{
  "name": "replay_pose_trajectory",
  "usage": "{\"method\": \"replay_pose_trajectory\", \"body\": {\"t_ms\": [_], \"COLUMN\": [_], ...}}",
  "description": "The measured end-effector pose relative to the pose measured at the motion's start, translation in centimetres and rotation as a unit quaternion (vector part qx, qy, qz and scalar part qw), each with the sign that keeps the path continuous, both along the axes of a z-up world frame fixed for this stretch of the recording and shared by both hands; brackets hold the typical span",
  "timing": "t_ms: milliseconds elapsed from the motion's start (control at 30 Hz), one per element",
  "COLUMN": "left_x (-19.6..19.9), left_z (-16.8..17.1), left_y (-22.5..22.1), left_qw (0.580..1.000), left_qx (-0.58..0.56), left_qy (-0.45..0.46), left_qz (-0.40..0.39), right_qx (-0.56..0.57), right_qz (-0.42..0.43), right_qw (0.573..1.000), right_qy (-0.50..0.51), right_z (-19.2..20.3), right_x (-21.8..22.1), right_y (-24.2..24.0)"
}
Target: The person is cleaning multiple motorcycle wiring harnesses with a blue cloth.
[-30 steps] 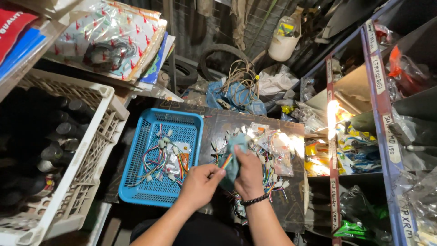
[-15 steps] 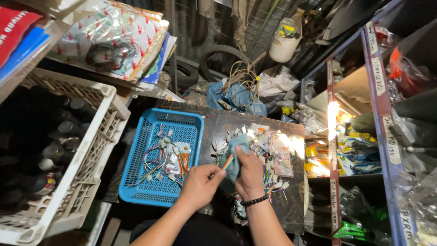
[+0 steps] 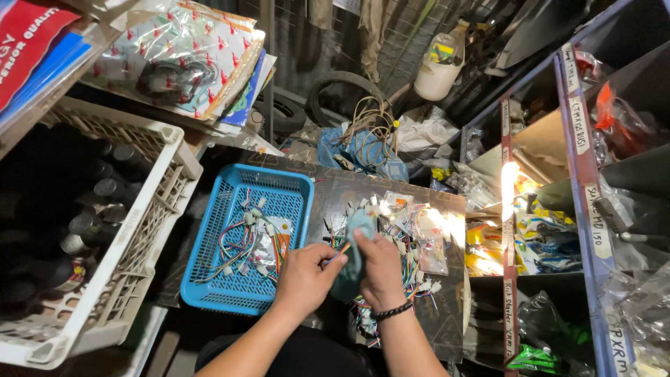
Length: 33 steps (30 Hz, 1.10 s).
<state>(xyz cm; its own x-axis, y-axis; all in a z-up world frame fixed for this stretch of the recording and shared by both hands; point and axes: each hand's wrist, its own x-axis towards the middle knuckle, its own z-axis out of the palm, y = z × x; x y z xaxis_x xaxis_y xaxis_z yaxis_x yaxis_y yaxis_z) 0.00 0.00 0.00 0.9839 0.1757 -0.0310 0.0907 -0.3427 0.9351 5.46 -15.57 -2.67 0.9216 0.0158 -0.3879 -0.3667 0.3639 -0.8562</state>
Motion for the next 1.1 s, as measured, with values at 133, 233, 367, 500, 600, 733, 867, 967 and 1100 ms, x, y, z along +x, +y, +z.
{"method": "replay_pose_trajectory", "body": {"t_ms": [133, 233, 367, 500, 600, 733, 867, 967, 1100], "left_x": [0.2, -0.1, -0.4, -0.6, -0.5, -0.8, -1.1, -1.1, -0.9], "left_z": [-0.6, -0.3, 0.0, -0.7, -0.4, -1.2, -1.0, -0.9, -1.8], "left_y": [0.2, 0.3, 0.1, 0.1, 0.5, 0.7, 0.7, 1.0, 1.1], "left_qw": [0.998, 1.000, 0.999, 0.999, 0.999, 1.000, 0.999, 0.999, 0.998], "left_qx": [0.043, 0.018, 0.006, -0.003, -0.002, 0.013, 0.000, -0.008, 0.003], "left_qy": [-0.027, -0.012, 0.028, 0.030, 0.047, 0.012, 0.040, 0.043, 0.011], "left_qz": [0.021, -0.004, -0.037, -0.030, 0.009, 0.018, 0.002, 0.012, 0.062], "right_qx": [0.013, 0.010, 0.070, -0.003, 0.034, 0.017, 0.026, 0.006, -0.016], "right_qz": [0.079, 0.029, -0.024, 0.006, 0.056, 0.015, -0.040, 0.000, 0.079], "right_qw": [0.997, 1.000, 0.997, 1.000, 0.998, 1.000, 0.999, 1.000, 0.997], "right_qy": [-0.002, -0.001, 0.000, -0.008, 0.013, 0.006, -0.001, -0.002, 0.009], "right_z": [0.7, -1.3, -0.8, -1.3, -1.2, -1.3, -0.9, -1.2, -0.7], "right_x": [-1.5, 0.1, 1.1, -0.4, -1.7, -0.4, 0.4, -0.4, -2.2], "right_y": [1.3, -0.2, -0.6, 0.5, 2.0, 1.2, 0.9, 1.5, 3.1]}}
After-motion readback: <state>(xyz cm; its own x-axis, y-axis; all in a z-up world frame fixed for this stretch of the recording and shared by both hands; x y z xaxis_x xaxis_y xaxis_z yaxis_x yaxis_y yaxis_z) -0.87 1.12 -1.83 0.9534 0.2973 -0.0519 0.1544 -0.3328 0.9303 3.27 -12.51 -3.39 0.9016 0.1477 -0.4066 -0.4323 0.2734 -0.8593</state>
